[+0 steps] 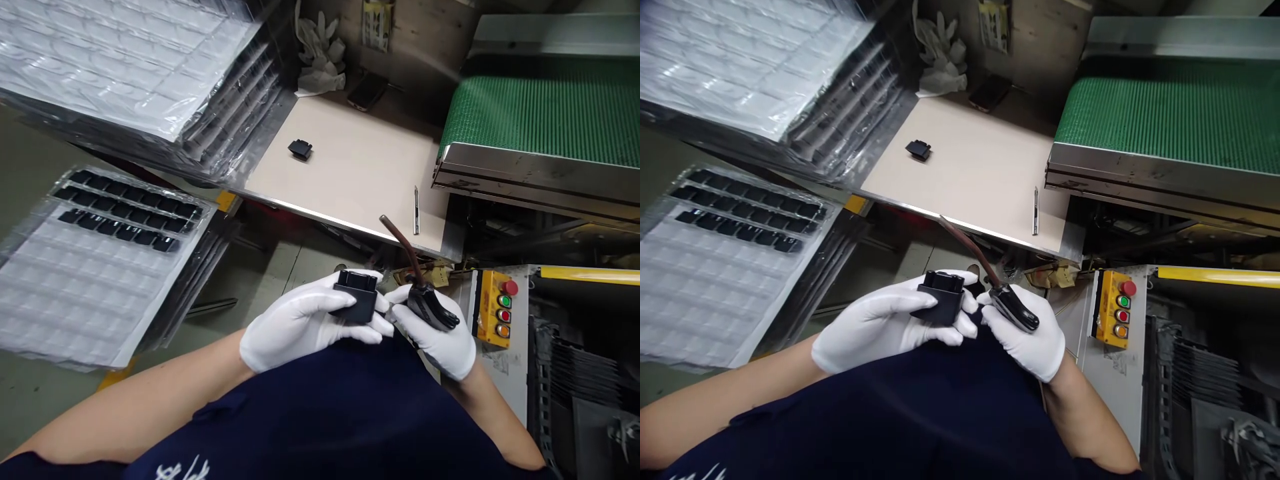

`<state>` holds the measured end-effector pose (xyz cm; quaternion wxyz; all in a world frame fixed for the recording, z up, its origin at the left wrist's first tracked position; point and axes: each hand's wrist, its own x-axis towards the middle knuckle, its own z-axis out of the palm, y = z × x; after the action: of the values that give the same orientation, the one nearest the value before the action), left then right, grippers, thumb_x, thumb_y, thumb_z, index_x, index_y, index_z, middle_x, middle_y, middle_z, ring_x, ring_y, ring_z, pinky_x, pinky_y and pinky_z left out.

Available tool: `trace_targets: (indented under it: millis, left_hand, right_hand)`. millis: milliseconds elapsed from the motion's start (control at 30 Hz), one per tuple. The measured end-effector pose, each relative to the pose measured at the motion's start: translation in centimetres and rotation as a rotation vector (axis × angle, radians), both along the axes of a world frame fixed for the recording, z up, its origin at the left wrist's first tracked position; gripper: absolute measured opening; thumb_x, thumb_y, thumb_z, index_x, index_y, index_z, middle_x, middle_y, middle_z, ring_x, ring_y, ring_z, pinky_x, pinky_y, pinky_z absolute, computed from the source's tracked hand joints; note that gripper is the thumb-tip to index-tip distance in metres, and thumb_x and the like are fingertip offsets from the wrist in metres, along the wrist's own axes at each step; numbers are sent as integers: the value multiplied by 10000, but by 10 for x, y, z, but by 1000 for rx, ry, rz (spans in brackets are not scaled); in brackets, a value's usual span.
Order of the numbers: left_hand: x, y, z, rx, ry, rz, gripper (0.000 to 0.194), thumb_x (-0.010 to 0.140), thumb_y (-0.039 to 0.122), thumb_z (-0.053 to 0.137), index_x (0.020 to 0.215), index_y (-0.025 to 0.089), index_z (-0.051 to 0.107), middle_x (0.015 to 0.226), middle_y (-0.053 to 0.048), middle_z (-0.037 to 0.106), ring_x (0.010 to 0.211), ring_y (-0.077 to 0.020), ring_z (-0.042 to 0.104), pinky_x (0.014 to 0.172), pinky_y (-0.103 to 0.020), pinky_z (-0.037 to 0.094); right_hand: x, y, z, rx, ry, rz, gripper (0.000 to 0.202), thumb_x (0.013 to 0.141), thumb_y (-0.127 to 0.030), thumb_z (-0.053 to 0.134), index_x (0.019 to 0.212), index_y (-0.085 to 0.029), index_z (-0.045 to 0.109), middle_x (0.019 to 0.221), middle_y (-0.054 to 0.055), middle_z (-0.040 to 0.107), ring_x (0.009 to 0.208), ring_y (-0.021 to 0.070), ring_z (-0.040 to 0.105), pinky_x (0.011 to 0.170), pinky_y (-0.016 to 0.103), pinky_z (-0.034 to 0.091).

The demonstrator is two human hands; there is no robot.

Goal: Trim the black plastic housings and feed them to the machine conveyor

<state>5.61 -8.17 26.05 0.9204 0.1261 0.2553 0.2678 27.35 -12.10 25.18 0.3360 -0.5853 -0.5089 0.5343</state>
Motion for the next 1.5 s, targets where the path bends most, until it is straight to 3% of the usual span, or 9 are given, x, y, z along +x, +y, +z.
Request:
trace_targets:
  millis: [133, 467, 733, 967, 1200, 1500]
  left_hand:
    - [2, 1, 1, -10, 3, -13, 402, 891, 123, 504, 1287, 59, 511, 1088, -191, 690, 1002, -348, 704, 853, -390, 582]
    - [8, 2, 4, -38, 16, -24, 401, 901, 151, 506, 1288, 50, 534, 1067, -200, 692, 955, -337, 710, 826, -390, 581]
    - [12, 4, 2, -15, 11, -58, 324, 914, 158, 499, 1213, 64, 579, 1085, -202, 695, 959, -334, 711, 828, -396, 572]
    - [13, 1, 4, 160, 111, -113, 518, 960, 196, 481, 1449, 114, 332, 996, -170, 725, 930, -272, 706, 878, -402, 510]
    - [14, 2, 5, 258, 152, -129, 565, 960, 197, 462, 1476, 91, 257, 866, -128, 708, 823, -254, 680, 853, -416, 478]
    - [11, 0, 4, 163, 91, -101, 468, 963, 153, 407, 1430, 126, 388, 893, -114, 678, 785, -232, 665, 760, -370, 501]
  right_hand:
    - [0, 0, 3, 3, 0, 7, 138, 854, -279, 694, 942, -183, 738, 961, 56, 748, 848, 181, 695, 815, 303, 563]
    - [5, -3, -4, 87, 70, -4, 138, 880, -252, 708, 1013, -273, 736, 997, -17, 753, 931, 143, 701, 855, 240, 557]
    - [8, -3, -3, 83, 62, -2, 149, 873, -240, 708, 1019, -244, 740, 1019, 12, 758, 963, 180, 710, 884, 291, 566]
    - [8, -2, -8, 58, 38, -27, 158, 869, -274, 707, 1018, -233, 741, 1010, 22, 763, 943, 190, 717, 879, 311, 574]
    - [6, 0, -8, 67, 57, -25, 156, 865, -256, 704, 1015, -232, 741, 1013, 23, 762, 939, 188, 717, 885, 313, 572]
    - [2, 0, -7, 80, 25, -9, 160, 857, -284, 710, 1009, -243, 741, 985, 13, 761, 914, 185, 716, 864, 309, 569]
